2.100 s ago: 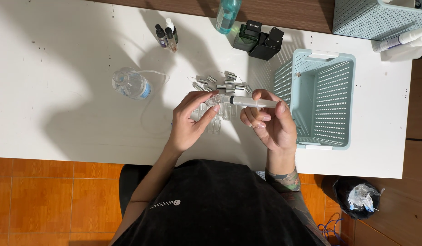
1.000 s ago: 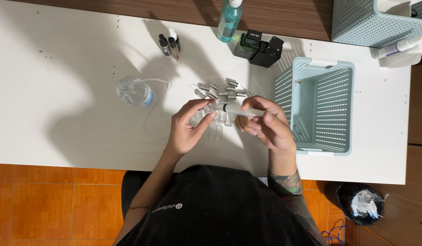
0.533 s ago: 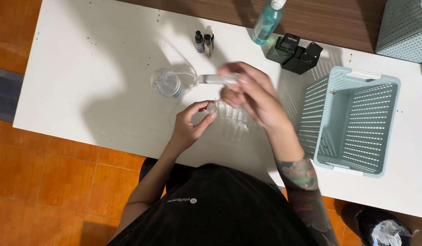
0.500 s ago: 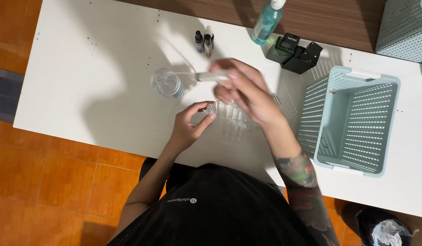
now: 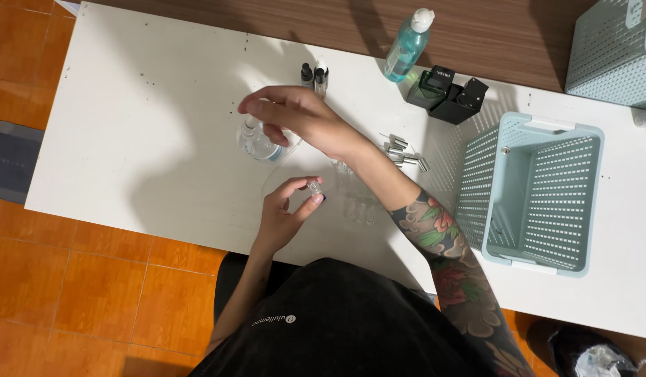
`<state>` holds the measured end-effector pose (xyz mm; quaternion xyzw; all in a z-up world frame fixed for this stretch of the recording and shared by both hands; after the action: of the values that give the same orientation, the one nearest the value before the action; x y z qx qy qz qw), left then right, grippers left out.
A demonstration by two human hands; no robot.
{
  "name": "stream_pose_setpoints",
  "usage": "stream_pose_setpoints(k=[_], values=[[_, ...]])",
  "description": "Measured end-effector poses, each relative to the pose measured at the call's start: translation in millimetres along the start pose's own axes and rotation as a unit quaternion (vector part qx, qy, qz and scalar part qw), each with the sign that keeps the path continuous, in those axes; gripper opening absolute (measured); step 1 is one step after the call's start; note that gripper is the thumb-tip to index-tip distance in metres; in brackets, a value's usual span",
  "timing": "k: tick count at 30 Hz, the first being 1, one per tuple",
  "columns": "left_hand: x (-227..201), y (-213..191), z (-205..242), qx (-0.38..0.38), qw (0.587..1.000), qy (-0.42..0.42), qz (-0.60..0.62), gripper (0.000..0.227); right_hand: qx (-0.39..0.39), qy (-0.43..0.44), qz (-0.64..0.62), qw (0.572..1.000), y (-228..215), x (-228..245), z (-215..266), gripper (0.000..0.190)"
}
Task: The person uses a syringe to draw liquid from a bottle and dispenses it into small glass vials. After filling each vial, they place a metal cap on it and set the vial into a light blue basket. The person repeats this process for several vials.
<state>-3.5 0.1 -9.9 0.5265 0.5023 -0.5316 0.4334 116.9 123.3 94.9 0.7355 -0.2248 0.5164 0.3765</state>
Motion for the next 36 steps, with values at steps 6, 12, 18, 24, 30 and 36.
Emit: stream_pose_setpoints(k=[6,12,18,24,30,36], values=[[9.9,4.5,-0.8,-0.022,1.000,0.014,0.011,0.028,0.005,0.059,0.004,0.998,0.3,0.7,-13.8,0.038],[-0.9,5.5,-4.7,-0.035,0.999,0.036,0.000,0.027,0.014,0.071,-0.011,0.997,-0.1,-6.6,-19.0,0.038],[11.0,4.2,-9.9,-0.018,0.999,0.022,-0.030,0.030,0.000,0.075,-0.047,0.996,0.1,-6.9,-14.8,0.037],[4.6,5.7,-13.8,-0.029,0.998,0.007,-0.052,0.032,0.021,0.060,-0.032,0.997,-0.1,-0.7,-10.2,0.036],[10.0,0.9,-17.4,-0.033,0.998,0.009,-0.047,0.033,0.029,0.029,0.001,0.999,-0.8,-2.7,-4.1,0.025],[6.5,-3.9,-20.9,-0.009,0.999,0.011,-0.038,0.028,0.001,-0.063,0.000,0.998,-2.4,22.8,10.5,0.024]])
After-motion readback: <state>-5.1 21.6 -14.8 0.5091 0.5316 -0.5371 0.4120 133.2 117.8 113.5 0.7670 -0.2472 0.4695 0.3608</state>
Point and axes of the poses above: each hand's wrist, its own z-axis away from the middle knuckle, its own y-axis out of the palm, x = y × z, the point moved 1 cm from there along -z, towards the middle knuckle
